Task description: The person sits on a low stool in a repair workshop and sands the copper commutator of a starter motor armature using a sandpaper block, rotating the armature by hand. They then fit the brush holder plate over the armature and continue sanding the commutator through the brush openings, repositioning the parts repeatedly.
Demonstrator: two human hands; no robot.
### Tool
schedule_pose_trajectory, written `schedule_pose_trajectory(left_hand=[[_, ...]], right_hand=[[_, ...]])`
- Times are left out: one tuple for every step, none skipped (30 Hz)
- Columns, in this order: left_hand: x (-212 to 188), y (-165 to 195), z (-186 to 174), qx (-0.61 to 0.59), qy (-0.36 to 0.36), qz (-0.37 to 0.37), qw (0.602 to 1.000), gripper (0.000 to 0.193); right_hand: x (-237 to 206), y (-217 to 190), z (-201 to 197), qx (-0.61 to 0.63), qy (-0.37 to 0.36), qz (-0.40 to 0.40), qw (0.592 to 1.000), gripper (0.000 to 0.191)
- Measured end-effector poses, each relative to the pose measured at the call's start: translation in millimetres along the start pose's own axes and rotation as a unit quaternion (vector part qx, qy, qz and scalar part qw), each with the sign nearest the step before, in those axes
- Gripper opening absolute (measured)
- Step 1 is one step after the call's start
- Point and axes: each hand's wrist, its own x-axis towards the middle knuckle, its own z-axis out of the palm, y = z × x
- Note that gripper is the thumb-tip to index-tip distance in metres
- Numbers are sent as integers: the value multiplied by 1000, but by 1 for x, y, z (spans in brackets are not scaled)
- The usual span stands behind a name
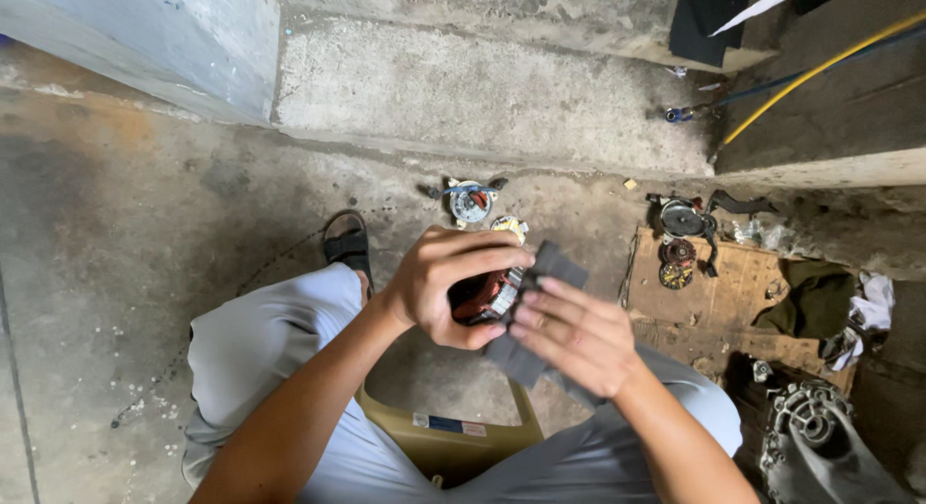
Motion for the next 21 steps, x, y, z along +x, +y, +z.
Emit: schedule_pose_trajectory(left_hand=[[0, 0, -1, -4, -2, 4, 1000, 59], [0, 1, -1, -9, -3, 8, 1000, 60], [0, 1, -1, -14, -4, 13, 1000, 61], [0, 1, -1, -25, -7, 7, 1000, 60], [1, 1, -1, -33, -9, 4, 999, 59], [1, 1, -1, -41, -11, -1, 999, 57], [2, 0, -2, -43, -14, 1, 999, 57], [2, 0, -2, -47, -19, 2, 999, 58], [2, -1, -2, -51, -22, 4, 998, 58], [2, -1, -1, -48, -19, 6, 999, 58], [2, -2, -1, -43, -16, 11, 999, 59], [2, -2, -1, -35, -14, 16, 999, 59], [1, -3, 0, -33, -17, 17, 999, 59], [1, -4, 1, -32, -19, 15, 999, 59], [1, -4, 2, -33, -23, 12, 999, 59], [0, -5, 3, -34, -20, 13, 999, 60], [1, -6, 5, -34, -18, 16, 999, 60], [1, -7, 5, -32, -16, 22, 999, 61], [1, -7, 6, -26, -12, 28, 999, 60], [1, -8, 5, -21, -9, 30, 999, 60], [0, -7, 5, -19, -5, 29, 999, 59]], right_hand=[[-2, 1, 1, 4, 8, 16, 1000, 30], [-4, 3, 1, 8, 15, 32, 999, 29], [-7, 0, 3, -1, 11, 21, 1000, 26], [-11, -2, 4, -11, 10, 8, 1000, 24], [-15, -2, 6, -22, 10, -9, 1000, 23], [-19, -1, 8, -30, -9, 4, 999, 23], [-22, 0, 9, -36, -28, 20, 999, 24], [-25, 1, 10, -42, -49, 39, 997, 25], [-28, 1, 12, -24, -20, 43, 999, 24], [-29, 1, 13, -7, 8, 46, 999, 23], [-30, 1, 14, 8, 39, 46, 998, 22], [-30, 2, 15, 6, 31, 42, 999, 21], [-29, 1, 16, 5, 24, 39, 999, 20], [-27, 0, 15, 7, 16, 38, 999, 18], [-25, 0, 16, 17, 31, 42, 998, 21], [-22, 1, 17, 26, 45, 47, 998, 24], [-19, 1, 16, 35, 59, 52, 996, 28], [-16, 1, 14, 29, 61, 41, 997, 23], [-13, -1, 12, 23, 65, 27, 997, 19], [-11, -3, 10, 20, 68, 16, 997, 16], [-8, -2, 9, 30, 65, 25, 997, 15]])
